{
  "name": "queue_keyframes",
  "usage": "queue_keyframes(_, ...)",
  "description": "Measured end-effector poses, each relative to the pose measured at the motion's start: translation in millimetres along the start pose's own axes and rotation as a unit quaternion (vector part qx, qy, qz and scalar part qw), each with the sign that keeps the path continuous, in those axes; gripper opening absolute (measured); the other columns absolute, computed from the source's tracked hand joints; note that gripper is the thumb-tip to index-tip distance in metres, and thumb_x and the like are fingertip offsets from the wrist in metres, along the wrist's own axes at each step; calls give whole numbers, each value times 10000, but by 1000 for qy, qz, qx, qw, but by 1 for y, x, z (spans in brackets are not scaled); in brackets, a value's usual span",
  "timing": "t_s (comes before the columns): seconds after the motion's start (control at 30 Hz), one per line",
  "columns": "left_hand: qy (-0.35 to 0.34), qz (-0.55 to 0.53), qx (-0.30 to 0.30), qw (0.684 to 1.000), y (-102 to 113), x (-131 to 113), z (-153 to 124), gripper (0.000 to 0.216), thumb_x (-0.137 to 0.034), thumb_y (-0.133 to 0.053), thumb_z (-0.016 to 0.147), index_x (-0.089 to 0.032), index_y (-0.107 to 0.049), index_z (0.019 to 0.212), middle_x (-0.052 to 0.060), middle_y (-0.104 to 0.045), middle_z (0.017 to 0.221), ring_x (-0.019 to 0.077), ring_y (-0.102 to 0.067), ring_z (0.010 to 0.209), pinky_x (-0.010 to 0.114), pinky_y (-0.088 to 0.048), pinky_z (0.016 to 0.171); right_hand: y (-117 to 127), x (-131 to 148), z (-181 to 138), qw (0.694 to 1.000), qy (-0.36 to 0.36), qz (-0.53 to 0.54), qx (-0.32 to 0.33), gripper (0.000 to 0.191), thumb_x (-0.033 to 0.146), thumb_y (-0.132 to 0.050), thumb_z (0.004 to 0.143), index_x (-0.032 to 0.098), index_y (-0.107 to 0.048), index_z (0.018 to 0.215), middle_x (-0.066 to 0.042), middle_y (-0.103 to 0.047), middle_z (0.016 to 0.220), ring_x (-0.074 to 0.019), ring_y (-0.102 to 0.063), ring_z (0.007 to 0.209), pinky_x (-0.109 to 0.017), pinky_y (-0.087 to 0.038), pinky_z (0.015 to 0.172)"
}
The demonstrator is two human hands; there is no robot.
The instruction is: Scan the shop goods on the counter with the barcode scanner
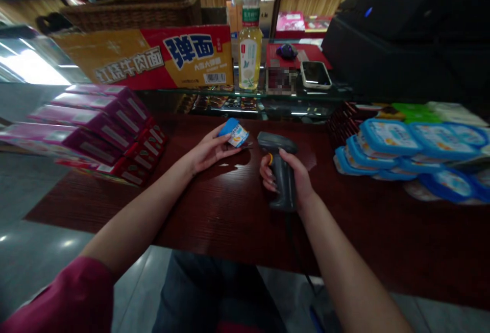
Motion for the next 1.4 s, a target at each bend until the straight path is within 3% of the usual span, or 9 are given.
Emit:
queue_keyframes(0.17, -32, -55, -43, 997, 7, -5, 4, 398, -423, -529, 1011, -125, -607, 1262, 160, -664, 1355, 265, -634, 1284, 438, -486, 1152, -2, -1, 0, 1000, -4, -4, 1, 393, 562, -671, 800, 172, -642, 760, -9, -442, 612, -120, -379, 494, -206, -308, 348)
queue_keyframes(0.4, -32, -147, -57, 987, 8, -6, 3, 327, -351, -503, 1035, -123, -635, 1228, 120, -726, 1239, 223, -685, 1205, 395, -512, 1118, -1, -4, 2, 999, 0, 10, 48, 398, 541, -684, 807, 144, -671, 776, -12, -435, 634, -112, -359, 510, -201, -320, 358)
queue_keyframes(0.67, 34, -248, -20, 968, -9, 1, 1, 574, -578, -435, 1017, -115, -638, 1290, 144, -743, 1186, 217, -708, 1150, 346, -531, 1077, -1, -8, 3, 997, -6, 13, 75, 374, 523, -620, 862, 154, -661, 815, -17, -455, 648, -124, -366, 518, -207, -347, 359)
queue_keyframes(0.87, 45, -226, -41, 972, -11, 7, -1, 435, -464, -492, 1028, -120, -661, 1234, 109, -768, 1027, 184, -755, 974, 318, -576, 1001, -2, -7, 3, 997, -4, 4, 81, 378, 522, -604, 868, 152, -660, 813, -16, -456, 642, -123, -372, 516, -201, -351, 363)
queue_keyframes(1.0, 55, -212, -26, 975, -12, 5, -1, 639, -639, -425, 994, -92, -673, 1212, 151, -767, 1061, 219, -753, 994, 349, -581, 984, -2, -6, 2, 997, -1, 4, 75, 397, 533, -609, 861, 144, -674, 818, -17, -454, 638, -122, -368, 516, -199, -336, 364)
queue_keyframes(1.1, 55, -207, -21, 977, -13, 2, -1, 552, -570, -431, 1019, -117, -666, 1229, 136, -760, 1115, 180, -755, 933, 308, -587, 950, -4, -4, 1, 998, 1, -1, 70, 394, 537, -616, 850, 149, -670, 804, -12, -448, 632, -121, -360, 510, -198, -326, 362)
queue_keyframes(1.3, 42, -167, -46, 984, -14, 8, -3, 255, -302, -562, 1006, -126, -675, 1152, 79, -764, 935, 164, -765, 842, 281, -591, 928, -8, -1, 0, 997, -6, 1, 71, 385, 531, -662, 812, 147, -670, 790, -7, -452, 624, -117, -373, 511, -198, -339, 373)
queue_keyframes(1.4, 33, -165, -26, 985, -12, 8, -3, 320, -368, -535, 1017, -114, -676, 1152, 115, -774, 1005, 196, -768, 946, 322, -571, 990, -6, -4, 2, 997, -12, 4, 73, 388, 531, -660, 814, 144, -679, 804, -6, -455, 621, -117, -373, 506, -201, -338, 372)
Point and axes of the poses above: each hand's wrist, its own z-axis towards the middle knuckle, its own y-axis out of the back of the hand, x = y × z, the point moved 5 cm from there along z, towards the middle knuckle
